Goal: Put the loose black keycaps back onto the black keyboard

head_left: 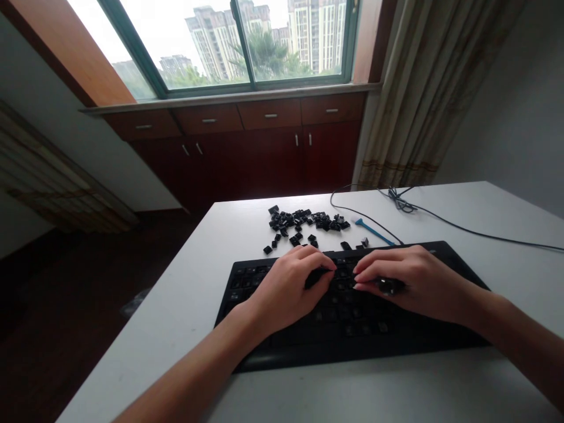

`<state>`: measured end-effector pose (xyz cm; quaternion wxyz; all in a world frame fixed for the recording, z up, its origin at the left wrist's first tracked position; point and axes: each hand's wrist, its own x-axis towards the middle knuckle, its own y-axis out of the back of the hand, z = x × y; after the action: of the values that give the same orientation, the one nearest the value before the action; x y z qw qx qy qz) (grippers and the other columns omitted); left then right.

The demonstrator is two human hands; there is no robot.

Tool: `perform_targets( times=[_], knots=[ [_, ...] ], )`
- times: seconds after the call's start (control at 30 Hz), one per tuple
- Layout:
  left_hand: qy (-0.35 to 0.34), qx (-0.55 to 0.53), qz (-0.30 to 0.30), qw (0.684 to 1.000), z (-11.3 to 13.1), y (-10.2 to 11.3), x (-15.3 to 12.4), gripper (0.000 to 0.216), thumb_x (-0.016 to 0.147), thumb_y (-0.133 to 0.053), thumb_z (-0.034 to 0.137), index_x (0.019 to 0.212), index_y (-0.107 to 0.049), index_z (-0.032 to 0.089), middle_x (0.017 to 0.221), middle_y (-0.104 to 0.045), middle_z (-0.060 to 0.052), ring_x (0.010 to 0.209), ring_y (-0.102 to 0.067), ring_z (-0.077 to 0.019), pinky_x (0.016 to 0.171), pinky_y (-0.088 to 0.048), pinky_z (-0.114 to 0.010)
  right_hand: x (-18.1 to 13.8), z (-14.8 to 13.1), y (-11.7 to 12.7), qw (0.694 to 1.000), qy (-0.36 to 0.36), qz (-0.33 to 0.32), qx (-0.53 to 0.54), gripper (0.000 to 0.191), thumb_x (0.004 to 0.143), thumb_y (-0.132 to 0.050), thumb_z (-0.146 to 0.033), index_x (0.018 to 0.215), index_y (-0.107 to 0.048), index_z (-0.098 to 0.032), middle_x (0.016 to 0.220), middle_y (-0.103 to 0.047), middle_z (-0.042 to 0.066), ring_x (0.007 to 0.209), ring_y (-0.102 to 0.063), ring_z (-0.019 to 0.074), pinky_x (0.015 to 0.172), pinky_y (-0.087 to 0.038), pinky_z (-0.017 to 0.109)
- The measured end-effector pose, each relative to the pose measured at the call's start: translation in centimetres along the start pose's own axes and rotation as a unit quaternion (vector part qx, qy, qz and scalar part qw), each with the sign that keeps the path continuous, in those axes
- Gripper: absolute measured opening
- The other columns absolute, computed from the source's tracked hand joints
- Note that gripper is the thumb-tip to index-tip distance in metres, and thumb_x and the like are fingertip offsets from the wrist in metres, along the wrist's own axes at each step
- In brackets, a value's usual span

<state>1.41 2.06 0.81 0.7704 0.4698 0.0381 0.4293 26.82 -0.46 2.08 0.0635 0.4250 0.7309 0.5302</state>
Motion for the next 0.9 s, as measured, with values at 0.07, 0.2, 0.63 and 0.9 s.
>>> perform_targets(
  times=[0.07, 0.2, 0.63, 0.9],
  knots=[
    [-0.001, 0.001, -0.002, 1.0, 0.04, 0.02, 0.0, 0.013, 0.094, -0.056, 0.021, 0.102, -0.066, 0.022, 0.102, -0.068, -0.003, 0.094, -0.061, -0.0172, 0.086, -0.049, -0.034, -0.02, -0.11, -0.27, 1.0, 0.007, -0.01, -0.003, 0.009, 0.092, -0.064, -0.024, 0.093, -0.072, -0.021, 0.099, -0.075, 0.001, 0.081, -0.071, 0.0131, 0.074, -0.057, 0.025],
    [0.002, 0.003, -0.005, 1.0, 0.09, 0.03, 0.0, 0.013, 0.094, -0.056, 0.021, 0.102, -0.067, 0.021, 0.103, -0.068, -0.003, 0.095, -0.061, -0.0176, 0.086, -0.049, -0.034, -0.08, -0.02, -0.38, 1.0, 0.012, -0.02, -0.011, 0.011, 0.094, -0.062, -0.023, 0.093, -0.072, -0.02, 0.103, -0.074, 0.002, 0.081, -0.071, 0.0127, 0.075, -0.056, 0.024],
    [-0.001, 0.005, 0.0, 1.0, 0.06, 0.01, -0.01, 0.014, 0.093, -0.056, 0.02, 0.101, -0.068, 0.021, 0.101, -0.068, -0.005, 0.096, -0.061, -0.0192, 0.088, -0.05, -0.036, -0.21, 0.1, -0.38, 0.998, 0.036, -0.039, -0.014, 0.012, 0.094, -0.059, -0.018, 0.098, -0.071, -0.02, 0.107, -0.073, 0.004, 0.084, -0.071, 0.0131, 0.074, -0.054, 0.023],
    [-0.005, 0.003, 0.004, 1.0, 0.07, -0.05, 0.02, 0.014, 0.093, -0.056, 0.019, 0.1, -0.068, 0.02, 0.101, -0.069, -0.005, 0.095, -0.061, -0.0196, 0.087, -0.05, -0.035, -0.2, 0.09, -0.26, 0.998, 0.021, -0.059, -0.033, 0.01, 0.094, -0.058, -0.021, 0.091, -0.068, -0.02, 0.107, -0.07, 0.003, 0.076, -0.068, 0.0121, 0.069, -0.051, 0.024]
  ],
)
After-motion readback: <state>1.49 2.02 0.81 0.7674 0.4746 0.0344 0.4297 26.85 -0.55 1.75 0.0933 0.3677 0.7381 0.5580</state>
